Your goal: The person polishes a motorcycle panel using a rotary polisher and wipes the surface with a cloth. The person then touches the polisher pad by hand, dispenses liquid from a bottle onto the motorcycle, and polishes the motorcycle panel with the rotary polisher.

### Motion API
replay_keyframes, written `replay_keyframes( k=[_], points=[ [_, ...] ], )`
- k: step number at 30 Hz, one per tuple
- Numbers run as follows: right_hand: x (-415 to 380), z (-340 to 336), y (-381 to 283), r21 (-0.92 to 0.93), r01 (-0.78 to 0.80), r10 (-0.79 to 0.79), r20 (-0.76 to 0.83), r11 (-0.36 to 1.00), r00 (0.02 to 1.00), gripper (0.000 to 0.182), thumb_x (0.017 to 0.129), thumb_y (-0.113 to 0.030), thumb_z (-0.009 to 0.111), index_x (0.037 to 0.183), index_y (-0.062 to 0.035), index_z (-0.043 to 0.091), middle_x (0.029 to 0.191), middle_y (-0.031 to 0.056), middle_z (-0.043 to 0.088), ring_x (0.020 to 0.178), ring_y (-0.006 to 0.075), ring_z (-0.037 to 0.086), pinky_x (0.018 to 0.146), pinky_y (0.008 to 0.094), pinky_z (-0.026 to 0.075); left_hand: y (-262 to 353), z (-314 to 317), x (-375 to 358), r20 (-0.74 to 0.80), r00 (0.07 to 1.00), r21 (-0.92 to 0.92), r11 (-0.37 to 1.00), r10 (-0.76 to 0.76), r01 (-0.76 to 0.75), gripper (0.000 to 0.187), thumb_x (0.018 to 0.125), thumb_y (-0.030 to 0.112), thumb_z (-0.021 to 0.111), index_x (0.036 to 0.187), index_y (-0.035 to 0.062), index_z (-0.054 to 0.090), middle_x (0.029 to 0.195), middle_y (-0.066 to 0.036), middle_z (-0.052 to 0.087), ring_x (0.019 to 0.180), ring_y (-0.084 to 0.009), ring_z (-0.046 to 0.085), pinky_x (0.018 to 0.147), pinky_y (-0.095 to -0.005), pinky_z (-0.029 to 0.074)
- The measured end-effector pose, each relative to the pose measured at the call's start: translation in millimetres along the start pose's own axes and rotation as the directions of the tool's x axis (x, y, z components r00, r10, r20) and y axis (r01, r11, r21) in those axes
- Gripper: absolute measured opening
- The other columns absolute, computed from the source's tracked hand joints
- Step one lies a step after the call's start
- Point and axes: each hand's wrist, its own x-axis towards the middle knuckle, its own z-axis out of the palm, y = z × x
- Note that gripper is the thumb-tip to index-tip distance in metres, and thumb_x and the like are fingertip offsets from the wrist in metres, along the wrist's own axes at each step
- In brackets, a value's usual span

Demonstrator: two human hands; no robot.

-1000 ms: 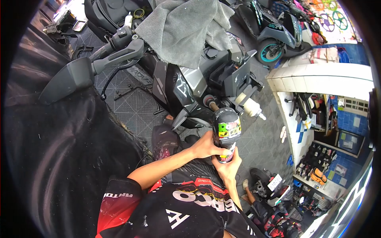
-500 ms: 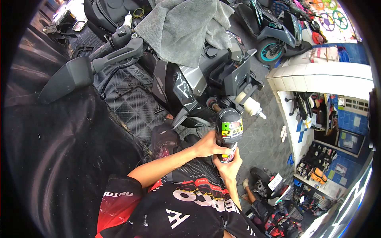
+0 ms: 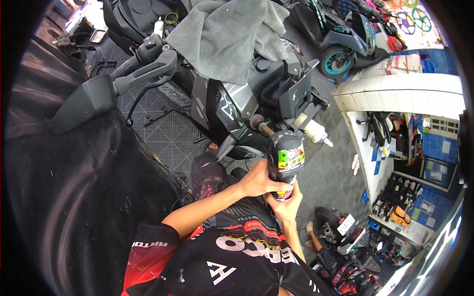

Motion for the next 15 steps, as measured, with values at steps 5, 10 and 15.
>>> replay_keyframes(
  k=[5, 10, 15],
  points=[
    [-6, -5, 7, -0.068, -0.018, 0.014, -0.056, 0.998, 0.998, 0.047, 0.071, -0.012, 0.087, 0.108, 0.0035, 0.064, 0.089, 0.0105, 0.075, 0.081, 0.0126, 0.069, 0.075, 0.0319, 0.058, -22, 2, 3, 0.085, 0.994, -0.054, 0.996, -0.067, 0.072, 0.049, 0.081, 0.027, 0.089, 0.118, 0.0002, 0.073, 0.111, -0.012, 0.077, 0.102, -0.0205, 0.073, 0.095, -0.0382, 0.057],
    [-9, -5, 8, -0.097, -0.018, 0.011, -0.07, 0.995, 0.997, 0.045, 0.071, -0.013, 0.086, 0.106, 0.0034, 0.063, 0.088, 0.0102, 0.074, 0.08, 0.0125, 0.068, 0.075, 0.032, 0.058, -21, 4, 2, 0.081, 0.996, -0.082, 0.995, -0.043, 0.049, 0.048, 0.082, 0.027, 0.088, 0.118, -0.0001, 0.073, 0.111, -0.012, 0.077, 0.101, -0.0204, 0.073, 0.096, -0.038, 0.056],
    [-7, -5, 2, -0.043, 0.006, -0.007, -0.021, 0.999, 1.0, 0.048, 0.07, -0.012, 0.087, 0.109, 0.0036, 0.063, 0.09, 0.0101, 0.075, 0.082, 0.0124, 0.068, 0.077, 0.0321, 0.058, -3, 3, -5, 0.038, 0.999, -0.028, 0.999, -0.029, 0.03, 0.049, 0.081, 0.029, 0.088, 0.118, 0.0001, 0.073, 0.11, -0.013, 0.078, 0.101, -0.0221, 0.073, 0.095, -0.0391, 0.057]
  ],
)
